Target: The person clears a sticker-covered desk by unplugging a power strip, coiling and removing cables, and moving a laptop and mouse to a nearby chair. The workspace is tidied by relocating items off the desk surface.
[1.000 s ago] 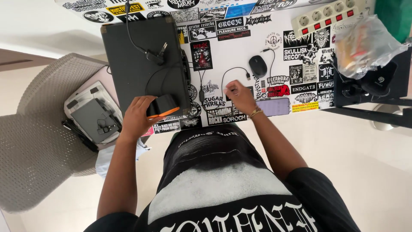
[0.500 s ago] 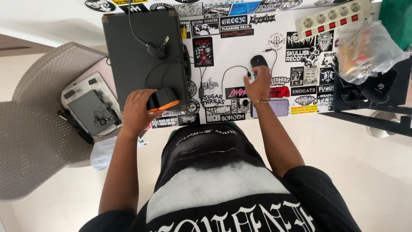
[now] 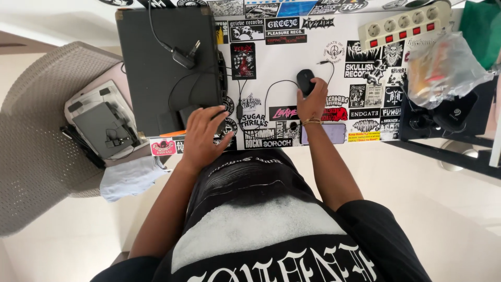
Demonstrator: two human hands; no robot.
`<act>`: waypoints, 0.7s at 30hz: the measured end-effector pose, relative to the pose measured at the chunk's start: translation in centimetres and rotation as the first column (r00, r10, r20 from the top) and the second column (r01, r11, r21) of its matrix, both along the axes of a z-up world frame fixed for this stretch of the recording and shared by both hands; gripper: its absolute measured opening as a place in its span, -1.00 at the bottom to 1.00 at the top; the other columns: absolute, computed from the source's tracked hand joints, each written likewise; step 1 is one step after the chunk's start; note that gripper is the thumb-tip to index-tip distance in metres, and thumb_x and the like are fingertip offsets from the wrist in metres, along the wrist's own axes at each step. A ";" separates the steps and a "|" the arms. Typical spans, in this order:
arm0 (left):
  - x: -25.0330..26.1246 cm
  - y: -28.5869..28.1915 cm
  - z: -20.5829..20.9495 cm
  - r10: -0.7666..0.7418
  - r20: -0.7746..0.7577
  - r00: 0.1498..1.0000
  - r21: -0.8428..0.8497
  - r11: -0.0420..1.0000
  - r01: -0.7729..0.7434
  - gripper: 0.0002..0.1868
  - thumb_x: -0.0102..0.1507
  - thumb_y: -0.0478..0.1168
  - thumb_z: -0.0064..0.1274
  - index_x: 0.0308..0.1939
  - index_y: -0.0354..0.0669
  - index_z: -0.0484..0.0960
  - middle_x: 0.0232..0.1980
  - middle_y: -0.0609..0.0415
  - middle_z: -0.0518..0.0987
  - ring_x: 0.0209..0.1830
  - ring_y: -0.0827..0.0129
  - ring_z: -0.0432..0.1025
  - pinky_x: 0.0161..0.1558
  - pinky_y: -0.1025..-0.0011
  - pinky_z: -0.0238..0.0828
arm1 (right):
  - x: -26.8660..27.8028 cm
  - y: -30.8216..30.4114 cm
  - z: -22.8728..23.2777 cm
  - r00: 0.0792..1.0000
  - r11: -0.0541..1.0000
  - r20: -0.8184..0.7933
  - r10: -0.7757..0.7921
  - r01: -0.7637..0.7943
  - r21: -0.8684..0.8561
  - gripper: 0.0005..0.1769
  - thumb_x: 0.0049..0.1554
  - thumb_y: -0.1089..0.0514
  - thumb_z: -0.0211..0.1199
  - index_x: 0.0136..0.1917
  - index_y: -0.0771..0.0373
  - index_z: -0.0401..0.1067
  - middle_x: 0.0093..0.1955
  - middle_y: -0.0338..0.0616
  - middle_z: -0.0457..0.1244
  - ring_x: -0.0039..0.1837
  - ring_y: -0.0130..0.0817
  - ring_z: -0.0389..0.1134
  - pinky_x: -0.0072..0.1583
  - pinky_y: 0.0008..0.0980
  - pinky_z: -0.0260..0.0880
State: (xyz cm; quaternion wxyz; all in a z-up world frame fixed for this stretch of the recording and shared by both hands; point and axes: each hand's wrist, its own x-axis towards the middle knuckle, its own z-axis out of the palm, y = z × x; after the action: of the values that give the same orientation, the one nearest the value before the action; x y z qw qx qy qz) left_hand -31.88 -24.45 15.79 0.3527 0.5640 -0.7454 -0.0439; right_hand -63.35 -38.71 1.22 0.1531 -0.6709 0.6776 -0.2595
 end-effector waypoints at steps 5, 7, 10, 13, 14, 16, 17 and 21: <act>-1.7 0.3 -1.5 -0.017 0.026 1.000 0.023 1.000 0.017 -0.59 0.27 -0.01 0.21 0.15 -0.03 0.64 0.17 0.11 0.57 0.13 0.20 0.50 0.31 0.14 0.31 | 1.5 1.6 1.2 0.994 0.998 0.083 0.067 -0.069 0.014 -0.37 0.02 0.22 0.48 0.24 0.17 0.17 0.19 0.03 0.17 0.19 0.17 0.29 0.18 0.10 0.33; -2.1 0.4 -1.5 -0.012 0.027 1.000 0.043 0.999 0.011 -0.59 0.27 -0.01 0.19 0.17 0.00 0.64 0.15 0.15 0.58 0.11 0.23 0.51 0.29 0.16 0.33 | 1.8 2.0 2.5 0.992 0.995 0.099 0.084 -0.088 0.043 -0.38 0.03 0.20 0.47 0.24 0.15 0.17 0.20 -0.01 0.17 0.20 0.12 0.29 0.19 0.06 0.34; -2.1 0.9 -0.7 0.035 -0.008 0.999 0.039 0.999 -0.035 -0.60 0.27 -0.12 0.21 0.18 -0.08 0.63 0.16 0.05 0.59 0.10 0.13 0.52 0.22 0.10 0.36 | 3.5 2.2 5.8 0.922 0.957 0.268 0.279 -0.290 0.001 -0.43 0.13 0.27 0.41 0.28 0.23 0.16 0.27 0.08 0.12 0.28 0.17 0.24 0.23 0.07 0.33; -2.2 1.8 0.1 0.096 -0.016 0.995 0.018 0.995 -0.096 -0.58 0.26 -0.10 0.21 0.19 -0.07 0.61 0.19 0.00 0.58 0.13 0.09 0.51 0.21 0.08 0.37 | 5.8 3.1 10.2 0.789 0.865 0.396 0.470 -0.501 -0.029 -0.43 0.17 0.19 0.42 0.32 0.23 0.16 0.35 0.04 0.11 0.36 0.08 0.22 0.27 0.01 0.31; -2.3 2.0 1.1 0.106 -0.010 0.994 0.028 0.994 -0.106 -0.52 0.26 -0.10 0.22 0.25 -0.08 0.58 0.27 -0.04 0.53 0.19 0.04 0.48 0.24 0.05 0.36 | 6.7 3.3 12.2 0.734 0.811 0.389 0.557 -0.581 -0.066 -0.40 0.15 0.16 0.44 0.31 0.25 0.17 0.36 0.05 0.13 0.37 0.09 0.23 0.28 -0.01 0.32; -2.2 2.5 2.8 0.161 -0.001 0.987 0.035 0.986 -0.161 -0.47 0.26 -0.10 0.23 0.31 -0.09 0.54 0.34 -0.09 0.48 0.26 -0.01 0.45 0.27 0.02 0.34 | 8.6 3.9 15.5 0.639 0.718 0.380 0.669 -0.688 -0.108 -0.38 0.13 0.12 0.47 0.30 0.27 0.18 0.36 0.07 0.15 0.38 0.10 0.23 0.28 -0.02 0.32; -2.1 2.9 3.5 0.169 0.016 0.985 0.039 0.985 -0.170 -0.40 0.28 -0.05 0.22 0.37 -0.08 0.48 0.41 -0.12 0.42 0.34 -0.01 0.40 0.32 0.01 0.30 | 9.6 4.2 16.9 0.549 0.628 0.375 0.747 -0.768 -0.128 -0.33 0.06 0.16 0.51 0.30 0.30 0.21 0.34 0.07 0.18 0.38 0.11 0.24 0.28 -0.02 0.33; -0.2 5.2 5.1 0.209 0.125 0.970 0.021 0.977 -0.213 -0.33 0.28 0.12 0.18 0.36 -0.15 0.48 0.34 -0.08 0.48 0.36 0.08 0.38 0.45 0.09 0.14 | 14.3 6.1 20.6 0.243 0.320 0.369 0.897 -0.933 -0.163 -0.31 0.09 0.18 0.47 0.37 0.35 0.20 0.34 0.10 0.18 0.41 0.21 0.20 0.29 0.16 0.33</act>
State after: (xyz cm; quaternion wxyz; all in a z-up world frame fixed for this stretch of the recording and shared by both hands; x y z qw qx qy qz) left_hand -32.09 -19.24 20.88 0.2993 0.6476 -0.7005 0.0158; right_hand -49.09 -32.60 21.78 0.4380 -0.8628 0.1242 -0.2197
